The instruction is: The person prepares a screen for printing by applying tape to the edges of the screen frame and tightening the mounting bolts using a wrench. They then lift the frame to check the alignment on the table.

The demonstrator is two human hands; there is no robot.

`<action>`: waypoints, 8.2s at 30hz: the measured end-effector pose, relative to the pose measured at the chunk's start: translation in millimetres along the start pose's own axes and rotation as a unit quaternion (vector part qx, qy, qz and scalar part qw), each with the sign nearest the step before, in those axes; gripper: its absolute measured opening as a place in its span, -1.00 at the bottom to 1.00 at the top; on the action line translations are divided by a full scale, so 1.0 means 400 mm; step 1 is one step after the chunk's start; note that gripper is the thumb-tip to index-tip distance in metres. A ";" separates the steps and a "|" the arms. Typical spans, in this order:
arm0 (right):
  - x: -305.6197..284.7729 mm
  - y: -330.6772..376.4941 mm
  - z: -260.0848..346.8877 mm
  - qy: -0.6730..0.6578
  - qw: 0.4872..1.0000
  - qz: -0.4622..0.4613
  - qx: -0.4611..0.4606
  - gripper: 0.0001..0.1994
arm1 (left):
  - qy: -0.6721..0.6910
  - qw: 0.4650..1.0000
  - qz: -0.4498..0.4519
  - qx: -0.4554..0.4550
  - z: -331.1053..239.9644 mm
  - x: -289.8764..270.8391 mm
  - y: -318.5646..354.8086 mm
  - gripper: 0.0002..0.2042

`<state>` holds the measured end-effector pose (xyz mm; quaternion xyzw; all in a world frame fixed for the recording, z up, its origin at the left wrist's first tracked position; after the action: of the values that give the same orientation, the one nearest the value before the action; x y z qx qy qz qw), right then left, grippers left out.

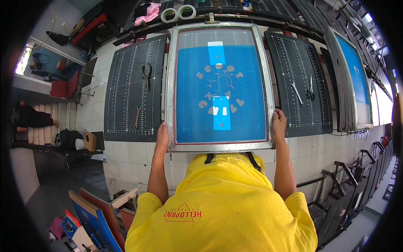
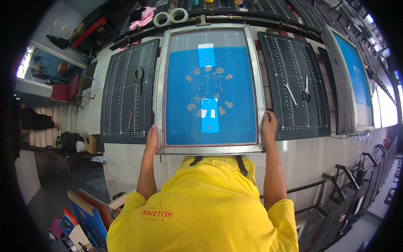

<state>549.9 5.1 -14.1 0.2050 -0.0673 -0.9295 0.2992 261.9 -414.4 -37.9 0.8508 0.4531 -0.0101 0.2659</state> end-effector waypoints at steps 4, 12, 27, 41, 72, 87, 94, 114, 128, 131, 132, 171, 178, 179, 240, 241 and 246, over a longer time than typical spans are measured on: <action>-0.004 0.004 -0.012 -0.028 0.999 -0.017 -0.019 -0.69 | -0.031 0.999 -0.014 -0.007 -0.027 0.008 0.001 -0.39; -0.009 0.031 0.028 -0.023 0.999 -0.032 -0.004 -0.68 | -0.095 0.994 -0.046 0.019 -0.058 0.024 0.036 -0.44; -0.005 0.022 0.023 -0.036 0.998 -0.043 0.001 -0.67 | -0.006 0.999 -0.042 0.007 -0.039 0.012 0.025 -0.44; -0.016 -0.015 -0.026 -0.017 0.999 -0.035 -0.008 -0.66 | 0.056 0.998 0.012 -0.033 -0.021 0.012 -0.003 -0.39; -0.016 0.078 -0.017 0.053 0.998 -0.006 0.019 -0.61 | 0.085 0.996 -0.003 -0.014 -0.007 -0.002 -0.003 -0.43; -0.010 0.066 0.004 0.090 0.996 -0.009 0.000 -0.63 | 0.069 0.997 0.031 -0.010 -0.019 -0.002 0.008 -0.35; -0.011 0.054 -0.030 0.089 0.996 -0.007 -0.008 -0.62 | 0.071 0.997 0.035 0.000 -0.004 -0.007 0.000 -0.37; -0.013 0.057 -0.020 0.086 0.996 -0.016 -0.015 -0.62 | 0.045 0.999 0.022 0.005 -0.036 0.007 0.013 -0.41; -0.008 0.053 -0.017 0.068 0.997 -0.015 -0.020 -0.62 | 0.028 0.999 0.015 0.017 -0.055 0.009 0.020 -0.42; -0.014 0.054 -0.018 0.103 0.994 -0.021 -0.012 -0.62 | 0.009 1.000 0.017 -0.001 -0.057 0.010 0.017 -0.40; -0.013 0.054 -0.016 0.094 0.995 -0.022 -0.007 -0.61 | 0.012 1.000 0.017 0.002 -0.049 0.007 0.014 -0.39; -0.006 0.053 -0.010 0.067 0.998 -0.013 0.000 -0.60 | 0.013 0.999 0.035 0.014 0.000 -0.001 -0.004 -0.36; -0.014 0.053 -0.017 0.071 0.997 -0.022 -0.017 -0.58 | 0.004 1.000 0.015 -0.003 0.036 0.006 -0.022 -0.34; -0.011 0.051 -0.018 0.073 0.997 -0.024 -0.017 -0.57 | 0.007 1.000 0.016 -0.007 0.045 0.000 -0.025 -0.34; 0.000 0.018 -0.047 0.005 1.000 0.002 -0.007 -0.62 | 0.023 1.000 -0.007 0.006 0.062 -0.003 -0.019 -0.38; -0.004 0.014 -0.043 0.028 1.000 0.004 0.006 -0.62 | 0.025 1.000 -0.005 0.007 0.067 -0.002 -0.020 -0.38; -0.003 -0.012 0.006 0.035 0.999 0.019 0.017 -0.62 | 0.019 1.000 -0.020 -0.005 -0.007 0.021 0.010 -0.39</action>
<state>547.3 9.8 -12.8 0.2411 -0.0765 -0.9146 0.3154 269.3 -408.3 -36.0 0.8403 0.4749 0.0034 0.2613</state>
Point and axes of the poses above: each hand's wrist, its own y-axis away from the middle knuckle, its own x-axis out of the palm, z = x × y, the point moved 1 cm from there along -y, towards the middle knuckle, and after that the axes turned 11 degrees about z, right-handed, at the moved point
